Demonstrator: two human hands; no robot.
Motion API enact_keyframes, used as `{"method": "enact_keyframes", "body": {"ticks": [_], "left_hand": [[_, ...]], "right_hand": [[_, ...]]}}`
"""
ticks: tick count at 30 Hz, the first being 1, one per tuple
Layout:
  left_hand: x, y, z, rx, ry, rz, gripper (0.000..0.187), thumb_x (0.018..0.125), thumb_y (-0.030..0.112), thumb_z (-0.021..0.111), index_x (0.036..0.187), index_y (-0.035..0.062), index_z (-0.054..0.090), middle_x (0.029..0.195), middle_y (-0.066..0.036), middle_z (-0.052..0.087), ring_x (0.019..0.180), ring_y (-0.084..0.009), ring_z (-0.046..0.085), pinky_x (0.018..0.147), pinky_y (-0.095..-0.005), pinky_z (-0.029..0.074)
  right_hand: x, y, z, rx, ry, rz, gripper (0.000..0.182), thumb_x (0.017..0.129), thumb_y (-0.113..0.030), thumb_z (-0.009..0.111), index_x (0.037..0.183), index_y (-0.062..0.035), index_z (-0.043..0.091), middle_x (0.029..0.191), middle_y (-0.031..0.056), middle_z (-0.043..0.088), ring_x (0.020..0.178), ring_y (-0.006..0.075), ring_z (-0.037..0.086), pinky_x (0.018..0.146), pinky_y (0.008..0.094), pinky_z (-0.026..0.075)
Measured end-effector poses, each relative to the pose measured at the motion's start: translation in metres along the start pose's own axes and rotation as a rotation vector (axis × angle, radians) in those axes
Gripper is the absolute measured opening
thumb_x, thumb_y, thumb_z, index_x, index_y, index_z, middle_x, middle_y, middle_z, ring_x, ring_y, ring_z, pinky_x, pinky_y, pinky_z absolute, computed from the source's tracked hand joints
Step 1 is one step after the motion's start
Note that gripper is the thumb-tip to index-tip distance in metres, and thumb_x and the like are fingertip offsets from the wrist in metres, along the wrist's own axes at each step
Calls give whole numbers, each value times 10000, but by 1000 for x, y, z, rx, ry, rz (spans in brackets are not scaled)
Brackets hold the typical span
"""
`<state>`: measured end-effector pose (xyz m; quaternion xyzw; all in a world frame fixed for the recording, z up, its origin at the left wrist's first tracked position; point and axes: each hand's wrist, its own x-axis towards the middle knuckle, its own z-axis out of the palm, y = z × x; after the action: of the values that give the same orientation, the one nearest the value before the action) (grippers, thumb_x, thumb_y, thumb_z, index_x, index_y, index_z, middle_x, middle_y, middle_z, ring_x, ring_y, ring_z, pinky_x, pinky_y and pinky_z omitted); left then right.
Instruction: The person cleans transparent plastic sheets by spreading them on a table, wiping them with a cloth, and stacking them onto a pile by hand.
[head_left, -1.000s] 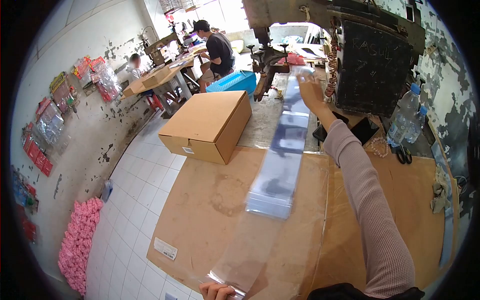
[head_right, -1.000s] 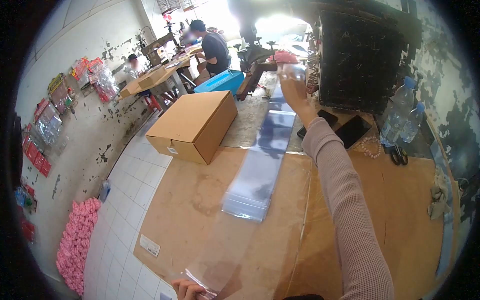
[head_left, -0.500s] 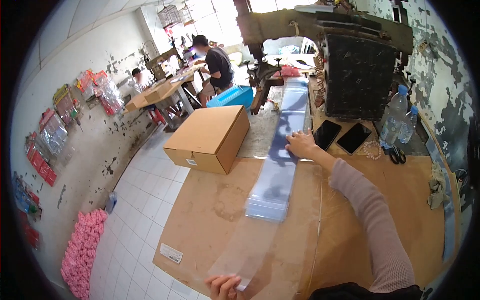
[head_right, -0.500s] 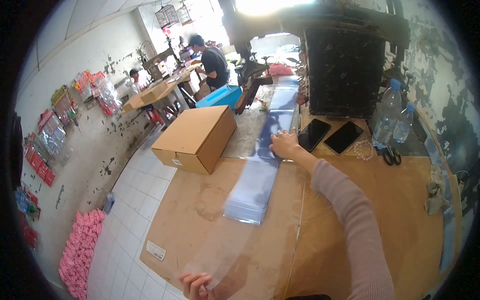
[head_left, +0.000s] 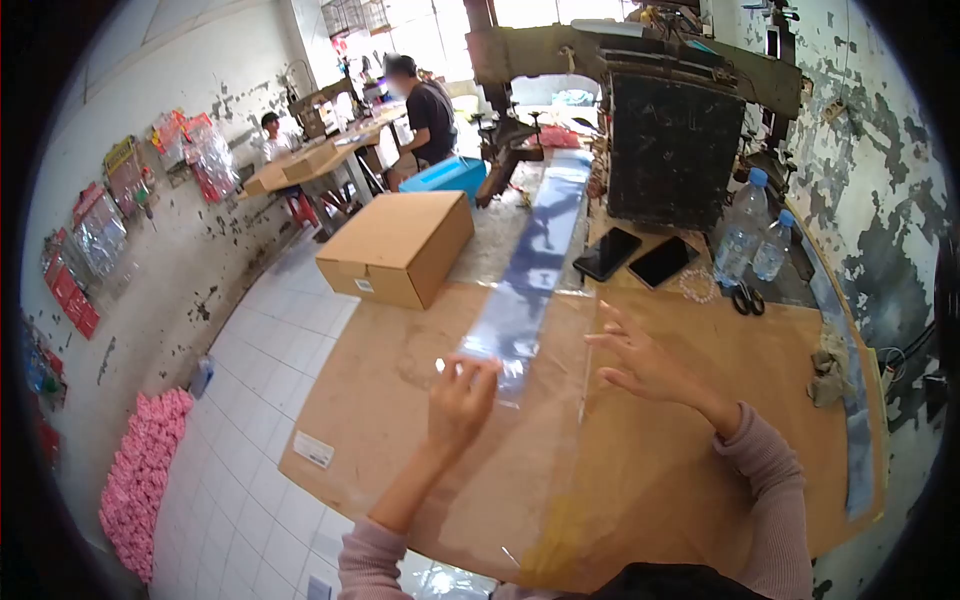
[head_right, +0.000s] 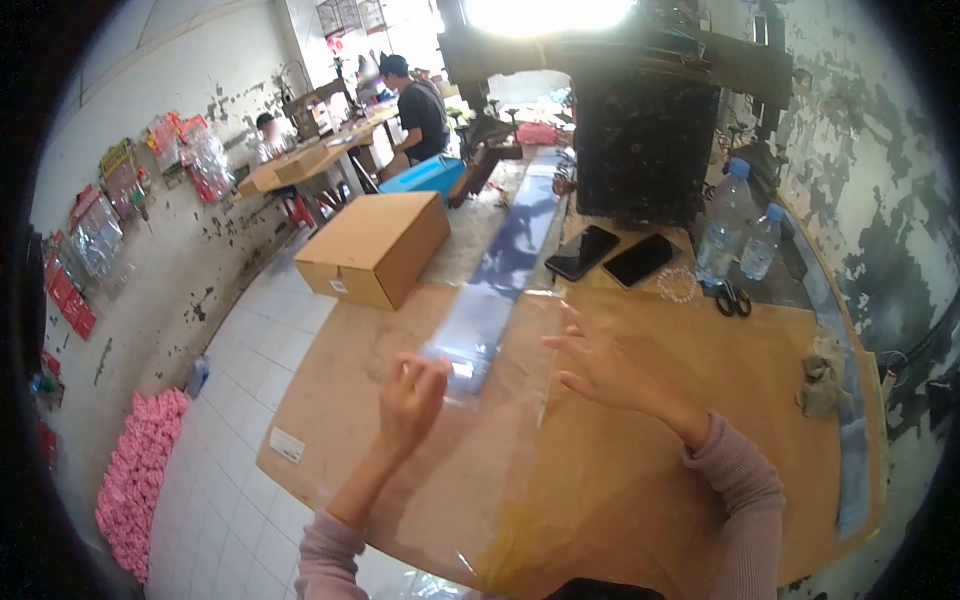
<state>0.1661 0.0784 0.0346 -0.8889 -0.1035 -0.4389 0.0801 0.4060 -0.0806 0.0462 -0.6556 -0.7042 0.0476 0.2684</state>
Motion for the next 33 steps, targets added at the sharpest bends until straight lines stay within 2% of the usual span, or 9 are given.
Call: {"method": "enact_keyframes", "body": {"ticks": [4,8,10,12,15,16,20,27,33], "left_hand": [[22,-6,13,-27,132,-112,203,702,-21,638,869,70,567,800,-39,537,800,-235,512,608,-330,459],[21,8,13,-52,204,-126,188,684,-33,632,812,69,541,836,-41,562,809,-244,508,671,-332,440],[16,11,12,-46,195,-111,192,675,-39,623,812,66,538,861,-36,576,807,-241,509,702,-341,432],[16,7,9,-67,200,-82,195,673,-31,628,819,68,545,863,-39,579,809,-238,512,706,-343,428],[13,-1,6,-72,206,-61,208,667,-22,636,830,81,557,869,-33,585,812,-231,520,709,-341,421],[11,-4,5,-68,209,-59,214,665,-20,640,833,87,561,872,-30,587,813,-228,524,710,-339,418],[8,-5,2,-9,170,-26,236,658,0,657,853,108,578,882,-3,596,821,-207,545,697,-325,414],[-12,-13,31,14,-56,-35,161,726,77,627,879,120,602,882,16,616,857,-148,565,695,-302,431],[-20,-11,41,25,-188,-127,179,771,137,614,949,125,622,977,1,631,950,-166,555,807,-349,409]], "right_hand": [[-43,8,-7,29,-117,-28,352,871,-218,552,1189,-74,502,1333,213,375,1125,352,484,918,412,418],[-7,14,6,124,-49,-65,316,926,-247,461,1169,-51,514,1281,178,452,1128,322,487,919,413,413],[28,6,16,131,-78,-32,377,946,-321,403,1180,-44,505,1286,166,452,1147,304,476,930,403,406],[62,11,48,-68,-53,-118,513,942,-449,323,1202,-41,493,1286,168,452,1194,298,438,970,456,363],[102,13,72,-231,-218,103,663,920,-556,212,1262,-39,449,1329,182,410,1269,286,359,1021,528,274],[115,18,79,-224,-266,181,773,891,-620,146,1315,-20,388,1377,198,348,1319,284,280,1059,562,162],[146,42,96,-272,-157,331,822,868,-656,190,1346,-3,335,1412,193,296,1345,279,226,1080,544,101],[183,87,93,-402,-195,491,774,879,-616,271,1379,-25,274,1451,147,240,1355,251,205,1072,545,147],[214,101,85,-390,-234,569,667,892,-523,366,1371,-63,302,1451,130,244,1351,240,219,1048,588,170]]}}
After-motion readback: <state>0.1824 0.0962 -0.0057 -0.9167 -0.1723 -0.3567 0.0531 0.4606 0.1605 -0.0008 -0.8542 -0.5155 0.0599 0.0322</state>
